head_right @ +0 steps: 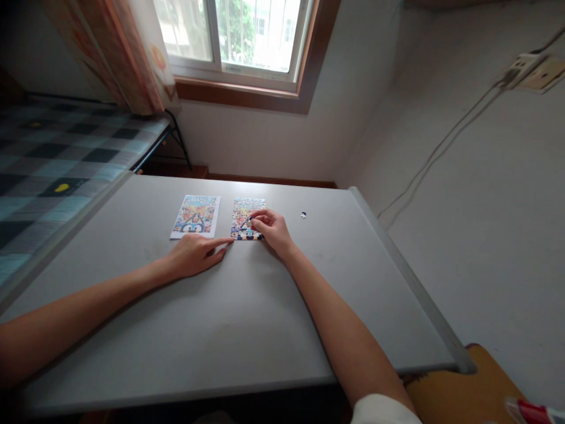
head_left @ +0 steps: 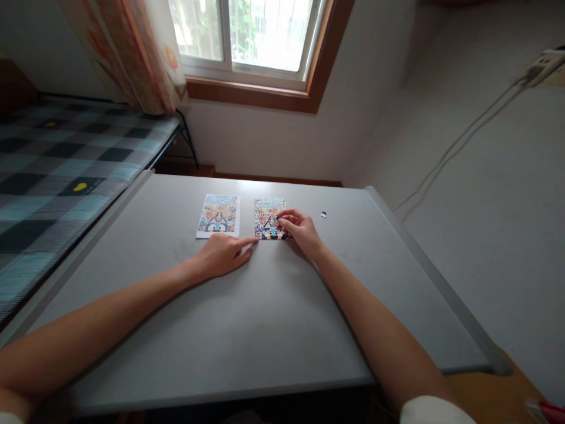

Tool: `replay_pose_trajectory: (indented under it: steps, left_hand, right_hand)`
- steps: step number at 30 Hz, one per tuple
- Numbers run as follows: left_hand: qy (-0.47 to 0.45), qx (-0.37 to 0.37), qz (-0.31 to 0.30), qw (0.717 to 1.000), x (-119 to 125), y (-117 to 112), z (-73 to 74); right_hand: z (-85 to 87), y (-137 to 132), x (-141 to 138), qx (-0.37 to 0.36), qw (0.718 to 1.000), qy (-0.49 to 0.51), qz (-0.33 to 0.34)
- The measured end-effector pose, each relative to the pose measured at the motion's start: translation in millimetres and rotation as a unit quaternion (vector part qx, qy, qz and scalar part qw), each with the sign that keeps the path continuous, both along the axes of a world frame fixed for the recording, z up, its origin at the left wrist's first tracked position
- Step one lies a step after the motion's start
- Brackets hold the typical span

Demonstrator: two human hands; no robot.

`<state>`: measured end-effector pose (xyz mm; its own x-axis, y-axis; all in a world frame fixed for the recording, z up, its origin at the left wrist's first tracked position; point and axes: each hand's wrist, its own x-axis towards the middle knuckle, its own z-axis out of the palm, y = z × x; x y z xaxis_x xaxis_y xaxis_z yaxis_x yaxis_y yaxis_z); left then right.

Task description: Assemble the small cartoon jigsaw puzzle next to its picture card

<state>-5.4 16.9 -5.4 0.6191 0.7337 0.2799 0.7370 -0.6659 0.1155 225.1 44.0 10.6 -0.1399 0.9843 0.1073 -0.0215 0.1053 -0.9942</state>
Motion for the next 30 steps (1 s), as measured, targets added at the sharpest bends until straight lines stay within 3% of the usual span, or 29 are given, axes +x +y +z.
replay_pose_trajectory:
  steps: [8, 16, 30]
  left_hand:
    - [0.001, 0.002, -0.002, 1.0, 0, 0, -0.3]
    - [-0.006, 0.008, -0.003, 1.0, -1, 0, -0.9]
    - [-0.006, 0.001, -0.004, 1.0, -1, 0, -0.2]
  right_hand:
    - [-4.8, 6, 4, 0.036, 0.998, -0.048, -0.032]
    - [-6.8, 18, 31, 0.053, 0.989, -0.106, -0.084]
    - [-5.1, 14, 27, -0.007, 0.998, -0.018, -0.056]
